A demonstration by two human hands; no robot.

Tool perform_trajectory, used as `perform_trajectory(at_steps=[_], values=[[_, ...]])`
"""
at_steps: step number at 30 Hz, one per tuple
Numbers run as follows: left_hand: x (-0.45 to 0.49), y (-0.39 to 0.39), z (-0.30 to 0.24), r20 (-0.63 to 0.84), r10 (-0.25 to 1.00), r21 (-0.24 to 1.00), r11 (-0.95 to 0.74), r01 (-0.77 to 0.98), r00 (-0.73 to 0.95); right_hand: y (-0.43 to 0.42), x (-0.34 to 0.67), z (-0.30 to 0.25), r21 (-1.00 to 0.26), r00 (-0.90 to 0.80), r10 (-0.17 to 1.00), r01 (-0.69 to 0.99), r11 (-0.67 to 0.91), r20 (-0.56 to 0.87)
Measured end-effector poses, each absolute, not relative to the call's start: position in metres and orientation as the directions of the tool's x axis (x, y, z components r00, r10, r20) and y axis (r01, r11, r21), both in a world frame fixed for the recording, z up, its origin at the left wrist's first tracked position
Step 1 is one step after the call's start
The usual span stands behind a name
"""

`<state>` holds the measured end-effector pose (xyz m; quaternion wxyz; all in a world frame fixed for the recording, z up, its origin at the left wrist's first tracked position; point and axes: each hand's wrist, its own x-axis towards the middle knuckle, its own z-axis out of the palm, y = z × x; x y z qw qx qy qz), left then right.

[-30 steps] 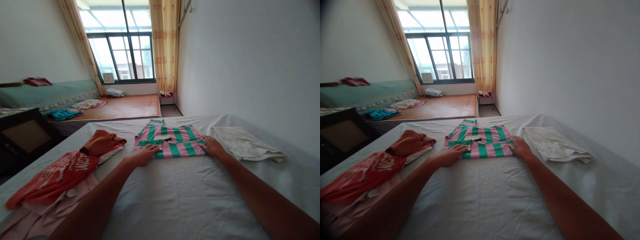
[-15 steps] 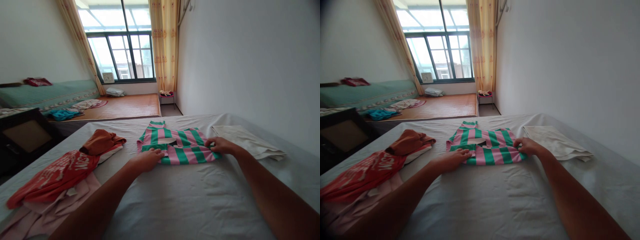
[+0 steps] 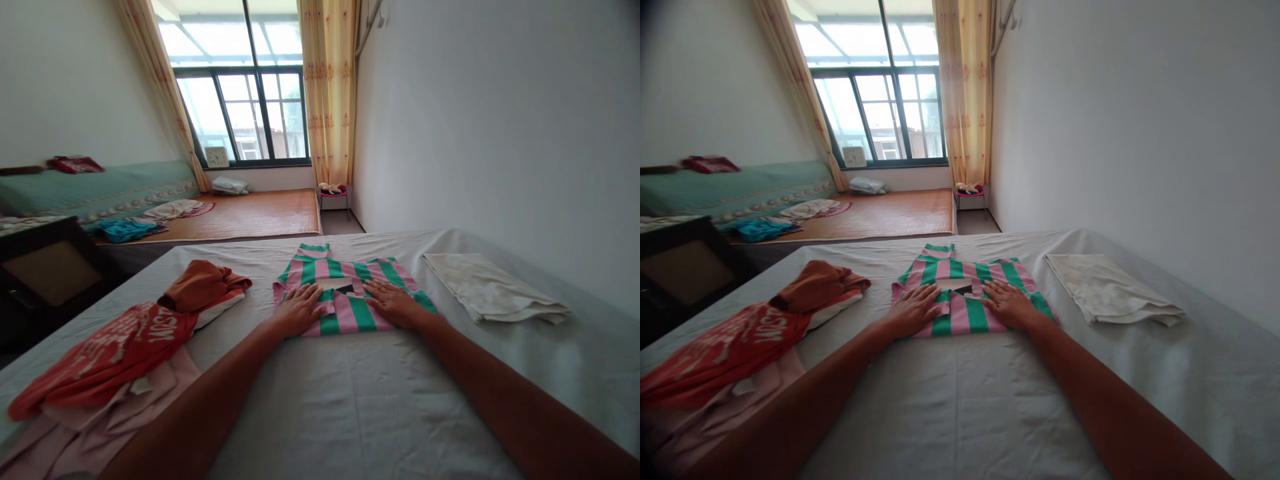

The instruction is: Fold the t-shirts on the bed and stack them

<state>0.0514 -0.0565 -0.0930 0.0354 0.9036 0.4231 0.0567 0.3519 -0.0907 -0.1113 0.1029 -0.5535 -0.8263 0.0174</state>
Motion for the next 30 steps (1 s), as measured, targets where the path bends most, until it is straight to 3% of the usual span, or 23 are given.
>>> perform_trajectory(at_steps=[4, 7, 20, 23, 30], values=[[0.048, -0.054, -0.099, 0.094, 0.780, 0.100, -0.626, 0.774, 0.619, -0.075, 0.401, -0.121, -0.104, -0.083, 0.985, 0.990, 0.099, 0.151], [0.048, -0.052, -0.100, 0.119, 0.771, 0.095, -0.636, 0.765, 0.626, -0.070, 0.424, -0.126, -0.087, 0.018, 0.988, 0.996, -0.005, 0.154], [0.044, -0.057, -0.099, 0.185, 0.747, 0.136, -0.663, 0.736, 0.639, -0.066, 0.414, -0.113, 0.012, 0.075, 0.989, 0.997, -0.078, 0.130], [0.044, -0.058, -0.098, 0.172, 0.746, 0.150, -0.665, 0.731, 0.643, -0.044, 0.408, -0.088, 0.071, 0.058, 0.997, 0.996, -0.062, 0.056], [0.042, -0.059, -0.092, 0.156, 0.698, 0.152, -0.716, 0.681, 0.699, 0.027, 0.408, -0.076, 0.079, -0.005, 0.994, 0.997, -0.003, 0.110]])
